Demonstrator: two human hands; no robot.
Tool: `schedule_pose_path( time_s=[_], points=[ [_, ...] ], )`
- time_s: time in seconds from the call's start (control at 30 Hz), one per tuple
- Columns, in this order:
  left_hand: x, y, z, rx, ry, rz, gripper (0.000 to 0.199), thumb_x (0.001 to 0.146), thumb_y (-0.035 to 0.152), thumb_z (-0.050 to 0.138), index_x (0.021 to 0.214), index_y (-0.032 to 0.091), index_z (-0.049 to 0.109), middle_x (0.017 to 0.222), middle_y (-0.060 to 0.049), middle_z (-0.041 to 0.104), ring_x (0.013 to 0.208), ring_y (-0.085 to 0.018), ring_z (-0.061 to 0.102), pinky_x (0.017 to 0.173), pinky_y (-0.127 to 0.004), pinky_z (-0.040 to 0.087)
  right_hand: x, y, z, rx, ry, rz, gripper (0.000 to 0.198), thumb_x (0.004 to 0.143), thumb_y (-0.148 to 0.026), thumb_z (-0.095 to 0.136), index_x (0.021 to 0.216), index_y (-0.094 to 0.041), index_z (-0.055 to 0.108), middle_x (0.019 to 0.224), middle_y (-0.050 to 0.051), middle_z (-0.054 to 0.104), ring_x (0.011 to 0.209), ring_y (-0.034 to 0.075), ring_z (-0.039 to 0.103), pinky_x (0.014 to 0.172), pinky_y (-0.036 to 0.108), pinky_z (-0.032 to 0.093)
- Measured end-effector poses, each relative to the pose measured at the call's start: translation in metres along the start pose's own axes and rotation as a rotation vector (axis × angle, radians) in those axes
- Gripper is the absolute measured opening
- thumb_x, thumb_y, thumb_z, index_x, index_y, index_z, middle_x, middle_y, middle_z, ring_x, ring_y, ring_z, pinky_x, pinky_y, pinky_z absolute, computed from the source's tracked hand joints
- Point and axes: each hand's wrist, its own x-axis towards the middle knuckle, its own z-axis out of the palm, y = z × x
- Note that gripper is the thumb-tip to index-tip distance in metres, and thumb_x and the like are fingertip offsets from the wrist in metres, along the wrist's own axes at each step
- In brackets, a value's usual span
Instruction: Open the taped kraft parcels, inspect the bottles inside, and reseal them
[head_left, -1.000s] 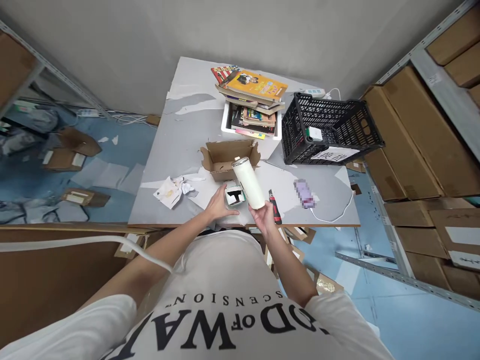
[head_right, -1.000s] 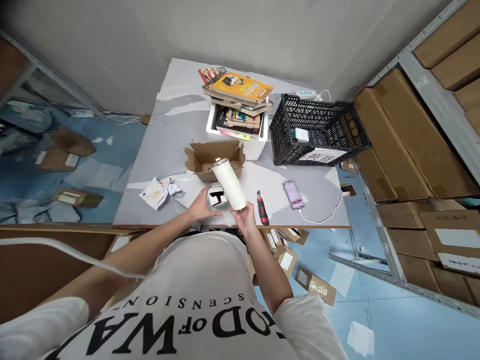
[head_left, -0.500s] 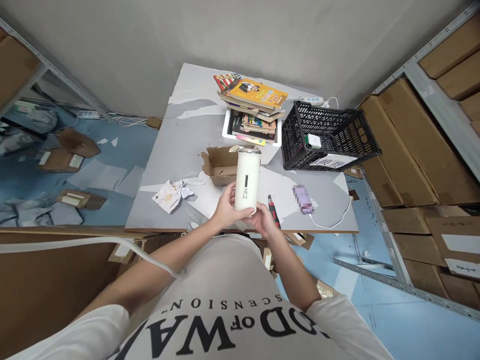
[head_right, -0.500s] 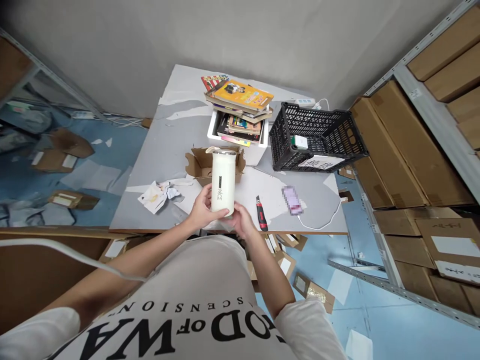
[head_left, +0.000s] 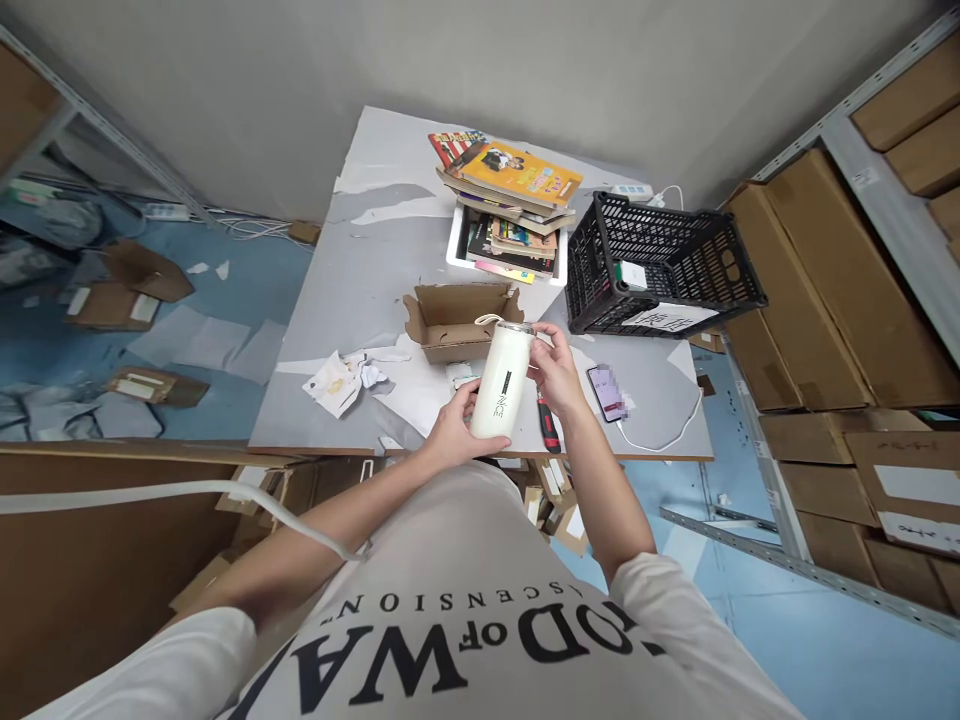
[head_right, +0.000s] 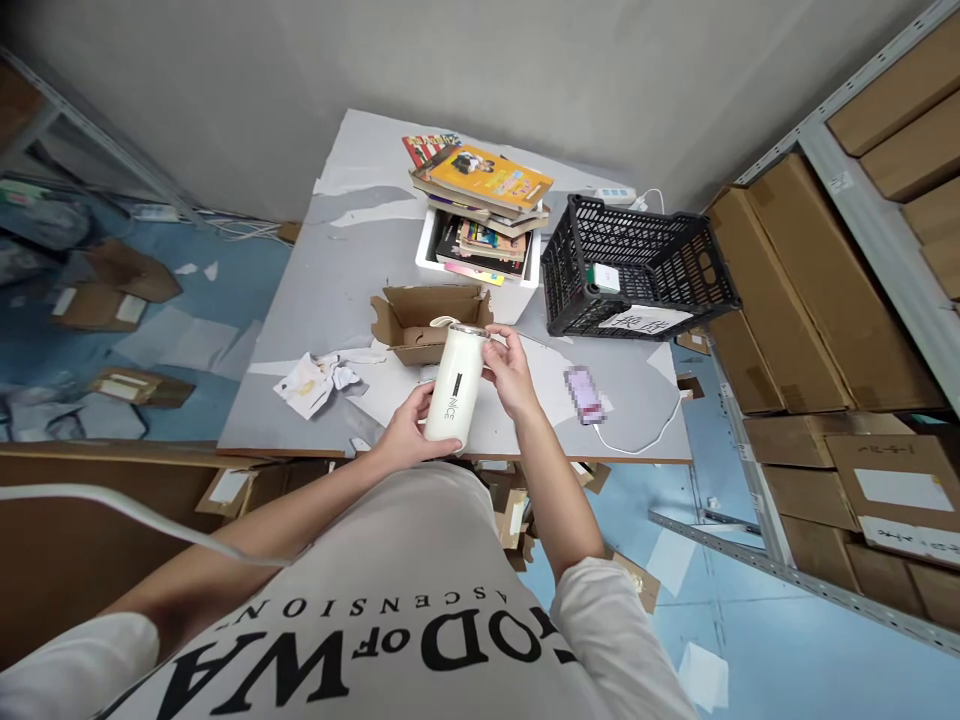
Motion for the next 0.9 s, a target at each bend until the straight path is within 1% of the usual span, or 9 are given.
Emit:
schedule_pose_path(
  time_s=[0.2, 0.33, 0.37, 0.43, 0.53, 0.63, 0.73, 0.83, 0.9],
  points=[
    [-0.002, -0.001, 0.000, -0.020, -0.062, -0.012, 0.101, 0.051, 0.038, 0.086, 0.136, 0.022, 0.034, 0.119, -0.011, 0.058, 0.109, -0.027, 0.059, 0.088, -0.041, 0.050, 0.000, 0.002, -0.002, 0.035, 0.052, -0.003, 0.034, 0.074, -0.045, 0.071, 0.098, -0.029, 0.053, 0.081, -0.005, 0.060, 0.066, 0.010, 0.055, 0.059, 0.021, 0.048],
    [-0.004, -0.009, 0.007, -0.150, -0.078, 0.004, 0.117, 0.042, 0.036, 0.091, 0.138, 0.026, 0.024, 0.133, -0.015, 0.046, 0.116, -0.028, 0.054, 0.087, -0.040, 0.050, 0.001, -0.001, -0.005, 0.052, 0.137, -0.047, 0.034, 0.074, -0.044, 0.070, 0.099, -0.030, 0.053, 0.081, -0.005, 0.059, 0.065, 0.010, 0.053, 0.056, 0.020, 0.047],
    [-0.005, -0.011, 0.010, -0.184, -0.052, 0.011, 0.115, 0.041, 0.035, 0.091, 0.135, 0.027, 0.026, 0.135, -0.015, 0.042, 0.115, -0.027, 0.054, 0.086, -0.039, 0.051, 0.000, -0.002, -0.006, 0.052, 0.167, -0.055, 0.035, 0.074, -0.044, 0.070, 0.102, -0.031, 0.053, 0.083, -0.005, 0.059, 0.066, 0.010, 0.054, 0.058, 0.021, 0.048],
    [-0.006, -0.013, 0.014, -0.249, 0.015, 0.024, 0.098, 0.044, 0.035, 0.090, 0.123, 0.027, 0.034, 0.135, -0.012, 0.040, 0.112, -0.024, 0.055, 0.085, -0.037, 0.051, 0.000, -0.004, -0.007, 0.042, 0.214, -0.066, 0.039, 0.075, -0.046, 0.068, 0.108, -0.032, 0.052, 0.091, -0.003, 0.061, 0.073, 0.012, 0.056, 0.062, 0.023, 0.050],
    [-0.007, -0.013, 0.017, -0.347, 0.061, 0.056, 0.074, 0.050, 0.036, 0.087, 0.108, 0.024, 0.042, 0.125, -0.007, 0.045, 0.102, -0.018, 0.057, 0.083, -0.034, 0.051, -0.003, -0.006, -0.008, 0.016, 0.209, -0.088, 0.044, 0.076, -0.052, 0.065, 0.113, -0.032, 0.052, 0.108, 0.000, 0.060, 0.089, 0.016, 0.058, 0.072, 0.028, 0.052],
    [-0.008, -0.012, 0.014, -0.429, 0.052, 0.066, 0.071, 0.049, 0.039, 0.087, 0.105, 0.022, 0.046, 0.113, -0.007, 0.051, 0.095, -0.017, 0.058, 0.080, -0.032, 0.050, -0.003, -0.004, -0.011, -0.003, 0.157, -0.138, 0.053, 0.073, -0.062, 0.062, 0.114, -0.031, 0.051, 0.119, 0.003, 0.059, 0.104, 0.021, 0.057, 0.085, 0.036, 0.051],
    [-0.009, -0.011, 0.010, -0.537, 0.034, 0.025, 0.068, 0.051, 0.043, 0.084, 0.105, 0.020, 0.050, 0.102, -0.006, 0.058, 0.085, -0.016, 0.058, 0.073, -0.028, 0.050, -0.001, -0.003, -0.018, -0.031, 0.150, -0.197, 0.059, 0.068, -0.072, 0.060, 0.108, -0.029, 0.054, 0.126, 0.004, 0.056, 0.115, 0.025, 0.054, 0.095, 0.041, 0.045],
    [-0.012, -0.009, 0.007, -0.656, -0.024, -0.048, 0.063, 0.054, 0.045, 0.081, 0.104, 0.020, 0.052, 0.093, -0.004, 0.060, 0.073, -0.014, 0.058, 0.063, -0.025, 0.048, 0.001, -0.007, -0.024, -0.028, 0.142, -0.226, 0.059, 0.063, -0.076, 0.060, 0.098, -0.029, 0.056, 0.135, 0.004, 0.051, 0.121, 0.028, 0.051, 0.098, 0.044, 0.042],
    [-0.013, -0.007, 0.007, -0.706, -0.053, -0.104, 0.060, 0.055, 0.045, 0.078, 0.104, 0.020, 0.053, 0.089, -0.002, 0.061, 0.068, -0.013, 0.056, 0.058, -0.024, 0.047, 0.001, -0.010, -0.024, 0.002, 0.089, -0.202, 0.060, 0.060, -0.077, 0.062, 0.096, -0.029, 0.054, 0.133, 0.005, 0.053, 0.120, 0.030, 0.052, 0.094, 0.046, 0.044]
  ],
)
